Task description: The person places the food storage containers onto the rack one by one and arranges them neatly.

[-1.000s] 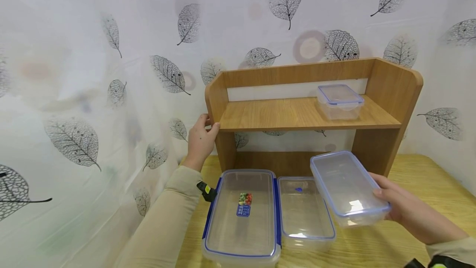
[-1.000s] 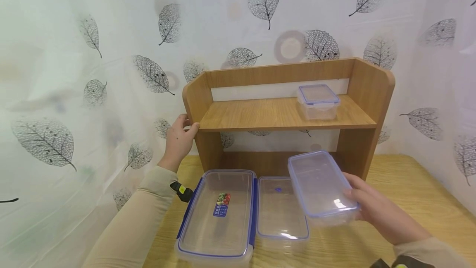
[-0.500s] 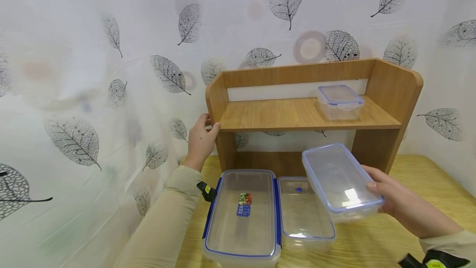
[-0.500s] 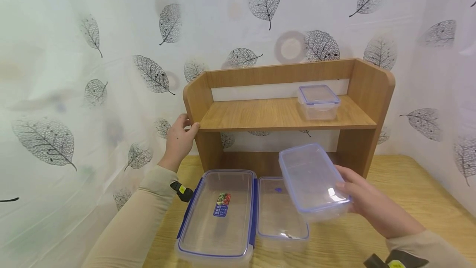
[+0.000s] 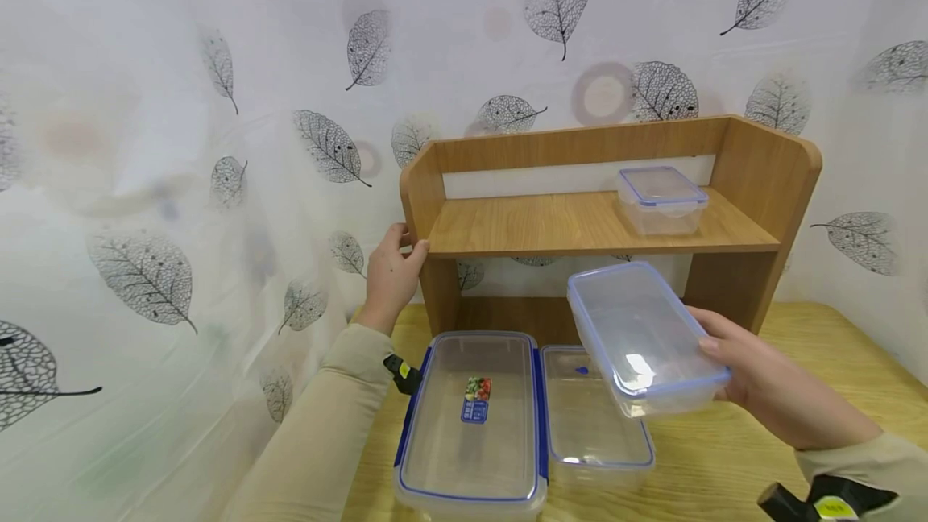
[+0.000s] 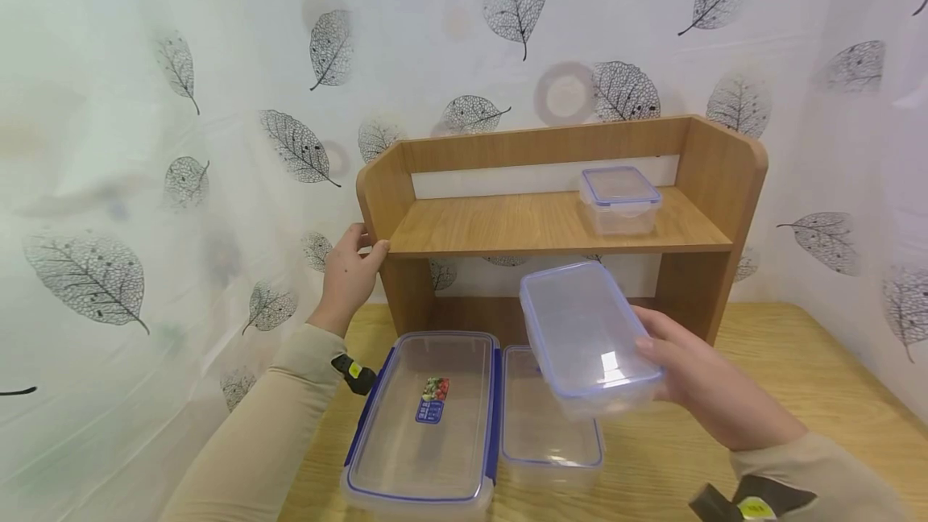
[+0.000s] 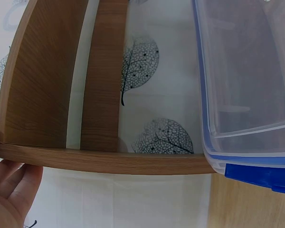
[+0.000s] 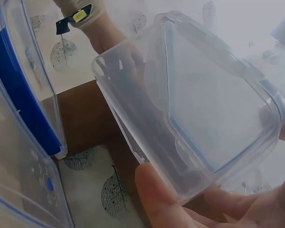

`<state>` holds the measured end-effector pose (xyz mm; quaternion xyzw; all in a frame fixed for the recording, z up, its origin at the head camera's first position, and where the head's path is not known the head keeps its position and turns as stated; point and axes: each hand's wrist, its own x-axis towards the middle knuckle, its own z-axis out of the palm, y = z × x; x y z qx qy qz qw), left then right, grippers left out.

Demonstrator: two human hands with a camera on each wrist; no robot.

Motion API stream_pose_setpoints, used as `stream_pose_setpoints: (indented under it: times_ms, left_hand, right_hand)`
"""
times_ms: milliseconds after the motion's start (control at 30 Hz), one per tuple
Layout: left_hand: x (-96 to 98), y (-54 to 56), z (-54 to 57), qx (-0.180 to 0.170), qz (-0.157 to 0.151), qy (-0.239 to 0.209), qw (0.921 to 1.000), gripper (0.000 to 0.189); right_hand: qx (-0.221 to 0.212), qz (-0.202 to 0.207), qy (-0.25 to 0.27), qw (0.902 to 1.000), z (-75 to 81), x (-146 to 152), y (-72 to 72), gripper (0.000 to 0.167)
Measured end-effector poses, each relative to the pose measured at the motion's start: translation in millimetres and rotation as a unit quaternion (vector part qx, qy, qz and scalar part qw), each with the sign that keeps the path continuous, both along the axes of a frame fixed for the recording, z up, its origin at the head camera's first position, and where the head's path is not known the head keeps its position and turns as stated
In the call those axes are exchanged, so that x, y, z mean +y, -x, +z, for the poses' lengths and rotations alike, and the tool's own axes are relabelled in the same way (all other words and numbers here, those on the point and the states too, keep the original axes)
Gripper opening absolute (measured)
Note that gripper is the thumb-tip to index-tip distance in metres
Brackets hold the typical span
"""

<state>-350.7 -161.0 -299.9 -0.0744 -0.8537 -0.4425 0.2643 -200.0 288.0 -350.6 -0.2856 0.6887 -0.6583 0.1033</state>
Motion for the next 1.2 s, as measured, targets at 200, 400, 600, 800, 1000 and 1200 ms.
stream_pose_setpoints:
  times_ms: [200, 400, 600, 800, 1000, 1200]
  left_hand:
    - [-0.1, 1.8, -0.1, -0.002, 0.003, 0.008, 1.0, 0.04]
    - [0.2, 3.5, 0.2, -0.006, 0.004, 0.01, 0.9999, 0.04]
    - [0.3, 4.7, -0.4, -0.002, 0.001, 0.007, 1.0, 0.04]
    - [-0.5, 3.7, -1.8, 0.001, -0.003, 0.002, 1.0, 0.038]
    - [-2.0, 3.4, -2.4, 0.0, -0.003, 0.001, 1.0, 0.038]
    - [-2.4, 3.6, -2.1, 0.002, -0.004, 0.0, 1.0, 0.038]
  right_hand:
    - [0.024, 0.024, -0.009, 0.9994, 12.4, -7.1, -3.2, 0.051]
    - [0.029, 0.003, -0.016, 0.9994, 24.7, -17.5, -3.1, 0.049]
    - [0.032, -0.015, -0.023, 0.9991, 37.5, -30.8, -3.3, 0.046]
    - [0.03, -0.009, -0.018, 0.9993, 47.3, -42.0, -2.5, 0.045]
    - [0.034, -0.014, -0.017, 0.9992, 58.0, -55.4, 0.4, 0.045]
    - [0.047, -0.026, -0.015, 0.9985, 68.6, -70.5, 4.0, 0.048]
